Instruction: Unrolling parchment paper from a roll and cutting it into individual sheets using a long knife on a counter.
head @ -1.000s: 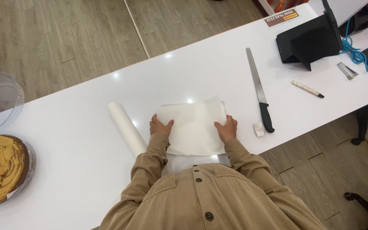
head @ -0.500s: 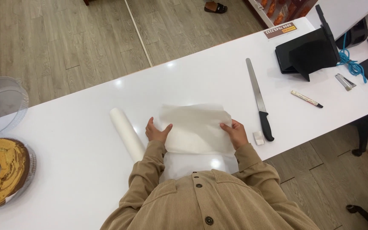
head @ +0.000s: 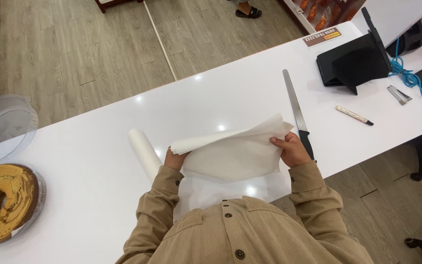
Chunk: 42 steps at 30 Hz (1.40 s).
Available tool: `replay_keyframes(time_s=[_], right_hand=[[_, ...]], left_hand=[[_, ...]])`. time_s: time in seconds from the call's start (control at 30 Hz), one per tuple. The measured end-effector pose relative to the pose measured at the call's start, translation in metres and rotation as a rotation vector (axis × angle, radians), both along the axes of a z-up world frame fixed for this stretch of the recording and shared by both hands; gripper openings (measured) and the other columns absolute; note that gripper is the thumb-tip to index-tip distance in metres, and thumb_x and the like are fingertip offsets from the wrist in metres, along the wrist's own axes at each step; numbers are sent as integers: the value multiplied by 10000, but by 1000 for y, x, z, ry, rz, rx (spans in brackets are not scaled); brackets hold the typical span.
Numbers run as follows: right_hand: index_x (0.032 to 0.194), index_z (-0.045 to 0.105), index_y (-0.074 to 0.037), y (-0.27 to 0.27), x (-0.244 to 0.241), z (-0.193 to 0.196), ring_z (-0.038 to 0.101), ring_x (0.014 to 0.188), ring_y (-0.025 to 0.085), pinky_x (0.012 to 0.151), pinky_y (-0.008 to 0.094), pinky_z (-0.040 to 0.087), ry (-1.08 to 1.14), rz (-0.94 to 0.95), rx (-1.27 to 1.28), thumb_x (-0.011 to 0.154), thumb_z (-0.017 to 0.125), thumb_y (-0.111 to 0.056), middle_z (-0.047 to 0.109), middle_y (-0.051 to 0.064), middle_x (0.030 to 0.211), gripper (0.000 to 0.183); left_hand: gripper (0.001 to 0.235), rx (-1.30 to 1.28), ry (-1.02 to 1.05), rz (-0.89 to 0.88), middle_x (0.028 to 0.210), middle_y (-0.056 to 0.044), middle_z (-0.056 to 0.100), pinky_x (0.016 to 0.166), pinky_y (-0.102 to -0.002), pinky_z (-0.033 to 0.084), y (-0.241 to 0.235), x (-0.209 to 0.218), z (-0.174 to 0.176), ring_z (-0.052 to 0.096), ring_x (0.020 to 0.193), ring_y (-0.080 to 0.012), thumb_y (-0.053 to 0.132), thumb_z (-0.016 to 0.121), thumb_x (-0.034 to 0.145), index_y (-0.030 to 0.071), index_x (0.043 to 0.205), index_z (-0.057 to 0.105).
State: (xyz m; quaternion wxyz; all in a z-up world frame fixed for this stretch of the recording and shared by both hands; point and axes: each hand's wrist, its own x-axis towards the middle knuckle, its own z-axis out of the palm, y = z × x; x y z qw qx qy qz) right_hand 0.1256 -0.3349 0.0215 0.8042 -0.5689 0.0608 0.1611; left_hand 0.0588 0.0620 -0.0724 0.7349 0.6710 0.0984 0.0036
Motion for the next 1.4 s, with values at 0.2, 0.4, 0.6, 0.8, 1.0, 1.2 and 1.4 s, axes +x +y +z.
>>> replay_keyframes(time_s=[0.2,0.4,0.6,0.8,1.0,1.2,1.4], right_hand=[[1227,688,6,20,-9,-11,697,1045,328,963,473,522,28,67,-268,754,796,46,738,177,1126,487],[1179,730,-48,26,-14,-35,705,1045,254,993,432,538,-82,-80,-193,777,810,34,757,129,1098,418],[1309,628,58,43,-22,-73,608,1209,360,1084,535,468,-83,-89,-205,761,806,40,685,217,1225,576],[1289,674,-20,52,-28,-80,622,1173,270,1099,488,458,-125,-148,-340,842,798,-42,709,162,1215,464],[1187,703,-44,48,-10,13,692,921,246,859,440,580,-126,-150,-315,834,812,-67,739,140,1023,371],[1159,666,-22,39,-4,6,738,733,298,648,423,629,96,-62,-265,788,820,-51,728,183,921,402],[1265,673,-33,31,-24,-61,744,881,360,765,465,621,383,101,-399,835,793,-95,742,211,1075,451]], left_hand=[[475,-100,94,165,1178,-144,720,968,-450,558,-11,-12,23,687,1059,-256,282,801,900,100,1313,654],[441,-41,0,186,1201,-179,690,1030,-480,490,4,-24,11,620,1151,-291,146,798,869,61,1281,665],[294,-290,54,189,1082,-51,622,964,-300,490,-15,-39,34,561,1086,-170,158,687,907,50,1181,672],[245,64,-7,239,1017,-177,720,967,-400,526,-36,-42,35,656,1048,-252,4,714,852,33,1095,727],[314,5,7,272,1106,-167,724,963,-442,564,-20,-26,89,664,1025,-252,50,769,868,52,1172,690],[504,-269,245,49,1109,-201,722,824,-470,610,-8,-33,59,713,908,-301,141,823,833,45,1275,601],[587,-112,649,24,1081,-234,729,766,-450,646,-18,-58,5,749,893,-332,257,806,872,19,1359,581]])
